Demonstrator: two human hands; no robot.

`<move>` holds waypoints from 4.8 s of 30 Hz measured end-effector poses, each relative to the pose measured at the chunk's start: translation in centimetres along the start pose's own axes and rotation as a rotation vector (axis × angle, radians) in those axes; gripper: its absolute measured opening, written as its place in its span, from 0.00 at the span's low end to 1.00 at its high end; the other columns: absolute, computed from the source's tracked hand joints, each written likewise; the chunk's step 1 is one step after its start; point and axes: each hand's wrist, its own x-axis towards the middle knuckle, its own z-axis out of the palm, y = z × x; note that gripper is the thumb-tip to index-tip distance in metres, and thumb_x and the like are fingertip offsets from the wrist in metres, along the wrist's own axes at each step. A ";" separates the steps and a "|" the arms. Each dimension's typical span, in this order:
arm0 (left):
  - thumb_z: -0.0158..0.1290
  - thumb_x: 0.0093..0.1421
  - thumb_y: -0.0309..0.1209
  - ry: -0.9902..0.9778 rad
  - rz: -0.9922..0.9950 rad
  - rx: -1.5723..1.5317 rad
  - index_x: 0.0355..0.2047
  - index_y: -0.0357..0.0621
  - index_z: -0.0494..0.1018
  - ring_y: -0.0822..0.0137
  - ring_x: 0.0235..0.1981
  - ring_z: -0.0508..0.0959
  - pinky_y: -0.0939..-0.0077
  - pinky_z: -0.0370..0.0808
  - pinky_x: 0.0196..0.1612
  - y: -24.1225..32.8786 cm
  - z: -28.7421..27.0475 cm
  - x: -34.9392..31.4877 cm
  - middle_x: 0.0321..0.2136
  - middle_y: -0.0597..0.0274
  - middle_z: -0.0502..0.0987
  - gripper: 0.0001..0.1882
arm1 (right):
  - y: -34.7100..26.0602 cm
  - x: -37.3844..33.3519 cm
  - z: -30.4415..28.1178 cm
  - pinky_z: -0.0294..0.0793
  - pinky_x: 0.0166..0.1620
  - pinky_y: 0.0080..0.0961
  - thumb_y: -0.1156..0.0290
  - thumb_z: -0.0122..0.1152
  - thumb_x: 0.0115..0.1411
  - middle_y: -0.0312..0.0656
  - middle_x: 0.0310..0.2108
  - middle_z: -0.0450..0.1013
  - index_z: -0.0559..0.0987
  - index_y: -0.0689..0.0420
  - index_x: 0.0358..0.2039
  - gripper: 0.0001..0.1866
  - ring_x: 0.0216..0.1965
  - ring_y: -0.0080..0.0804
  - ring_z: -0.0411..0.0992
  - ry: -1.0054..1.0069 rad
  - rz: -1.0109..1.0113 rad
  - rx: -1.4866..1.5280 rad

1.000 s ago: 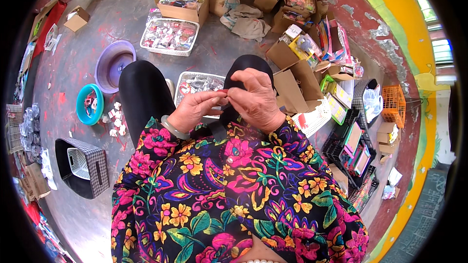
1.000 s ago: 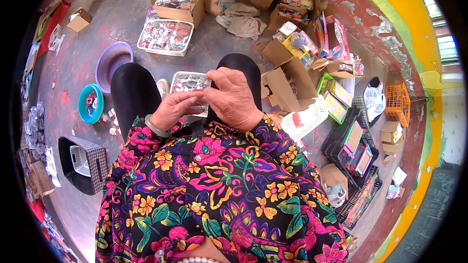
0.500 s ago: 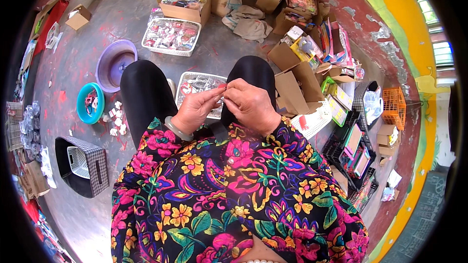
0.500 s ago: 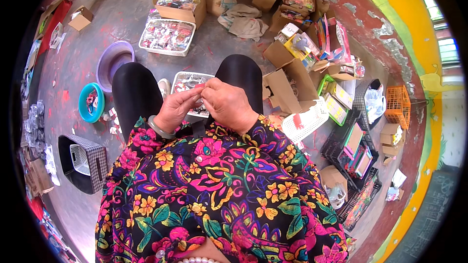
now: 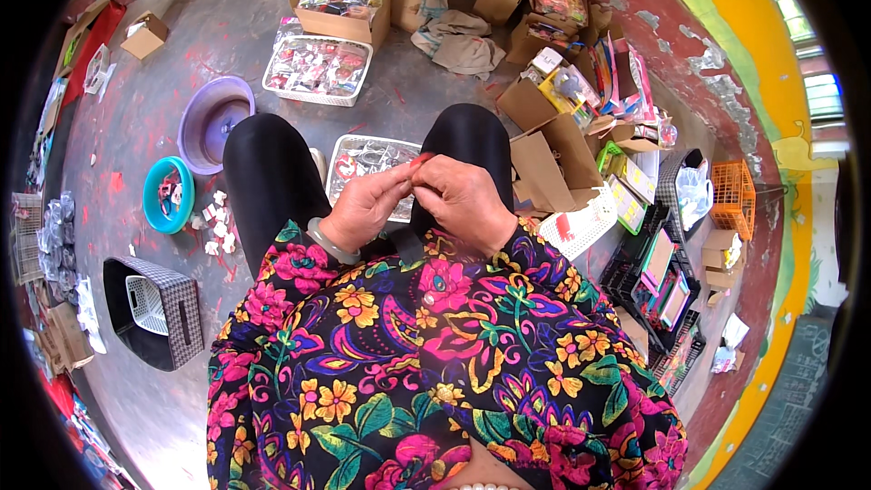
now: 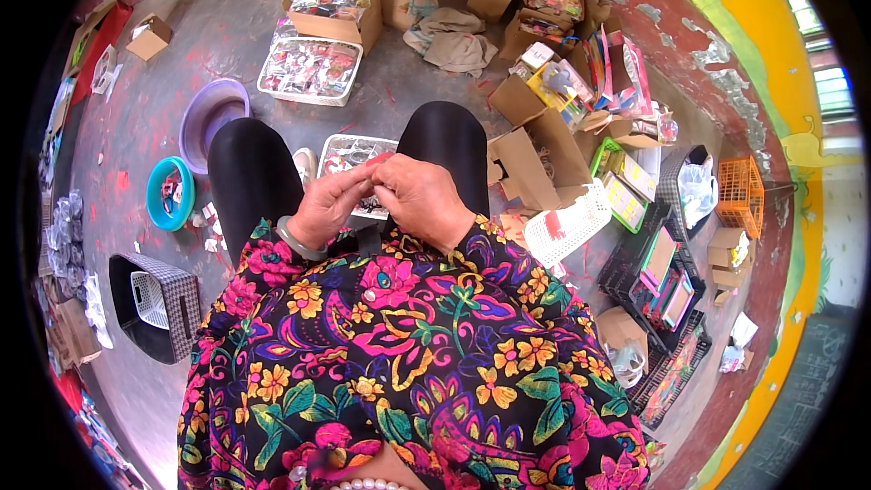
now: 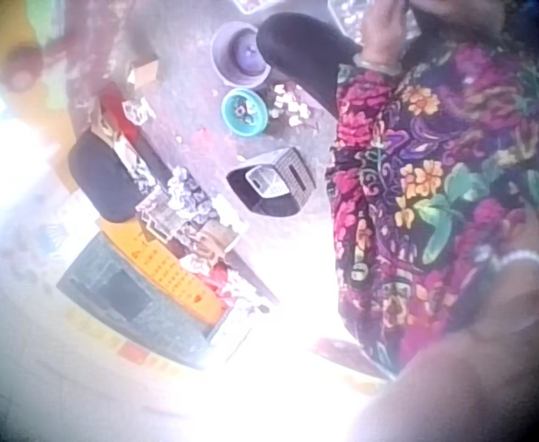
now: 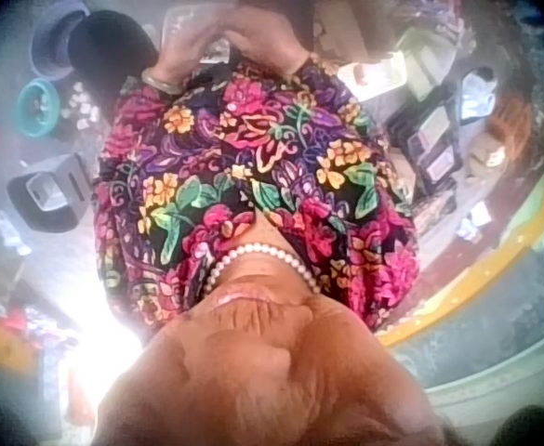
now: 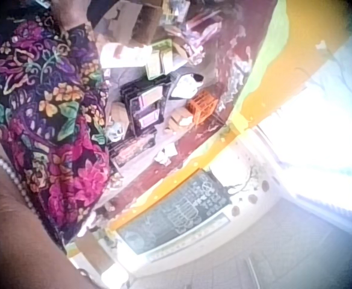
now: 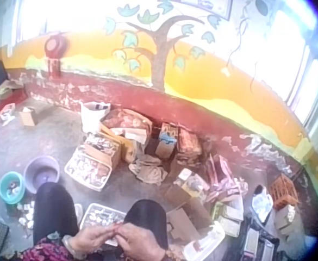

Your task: The person sits on the floor surrounded by boxes and baskets, picking up small hair ties and metal clips. They attach the clips to the hair ties by hand and place the finished items into a white plastic basket.

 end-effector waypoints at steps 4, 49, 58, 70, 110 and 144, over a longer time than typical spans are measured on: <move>0.40 0.62 0.21 -0.031 -0.055 0.120 0.53 0.33 0.61 0.70 0.44 0.72 0.78 0.69 0.48 -0.1 -0.4 -0.3 0.45 0.58 0.71 0.18 | -0.6 0.2 -0.7 0.70 0.29 0.29 0.75 0.55 0.49 0.45 0.25 0.69 0.73 0.60 0.28 0.05 0.27 0.42 0.70 -0.086 0.036 -0.016; 0.43 0.58 0.21 0.371 -0.291 -0.124 0.35 0.31 0.73 0.71 0.35 0.75 0.79 0.72 0.42 -4.0 -0.9 1.0 0.34 0.57 0.75 0.09 | 18.7 -8.2 -16.0 0.71 0.36 0.39 0.68 0.46 0.50 0.48 0.29 0.74 0.78 0.53 0.28 0.11 0.33 0.46 0.72 0.193 0.659 -0.579; 0.43 0.60 0.23 0.407 -0.350 -0.072 0.36 0.30 0.72 0.70 0.34 0.75 0.78 0.75 0.39 -3.3 -0.2 1.8 0.33 0.57 0.75 0.10 | 30.5 -11.3 -10.3 0.74 0.36 0.36 0.73 0.48 0.51 0.49 0.36 0.72 0.77 0.58 0.32 0.11 0.36 0.44 0.73 -0.488 0.666 -0.865; 0.44 0.61 0.26 0.357 -0.358 -0.037 0.36 0.33 0.73 0.70 0.37 0.75 0.80 0.74 0.38 -2.5 -0.4 1.5 0.35 0.59 0.75 0.10 | 29.3 -10.6 -11.3 0.74 0.36 0.36 0.70 0.52 0.49 0.48 0.32 0.75 0.79 0.57 0.28 0.09 0.35 0.44 0.74 -0.452 0.894 -0.764; 0.46 0.60 0.25 0.313 -0.258 -0.099 0.35 0.34 0.74 0.73 0.34 0.74 0.81 0.73 0.37 -2.0 -1.0 0.4 0.33 0.61 0.75 0.09 | 12.0 -8.7 -13.0 0.75 0.31 0.16 0.78 0.59 0.51 0.39 0.32 0.73 0.71 0.56 0.25 0.06 0.34 0.24 0.73 0.455 0.628 1.029; 0.46 0.59 0.26 0.288 -0.238 -0.052 0.40 0.32 0.73 0.80 0.26 0.70 0.87 0.67 0.29 -3.2 -1.0 -0.1 0.25 0.67 0.74 0.11 | 0.4 2.4 0.6 0.69 0.33 0.25 0.76 0.58 0.46 0.42 0.26 0.70 0.73 0.60 0.28 0.07 0.28 0.36 0.69 0.063 0.044 0.128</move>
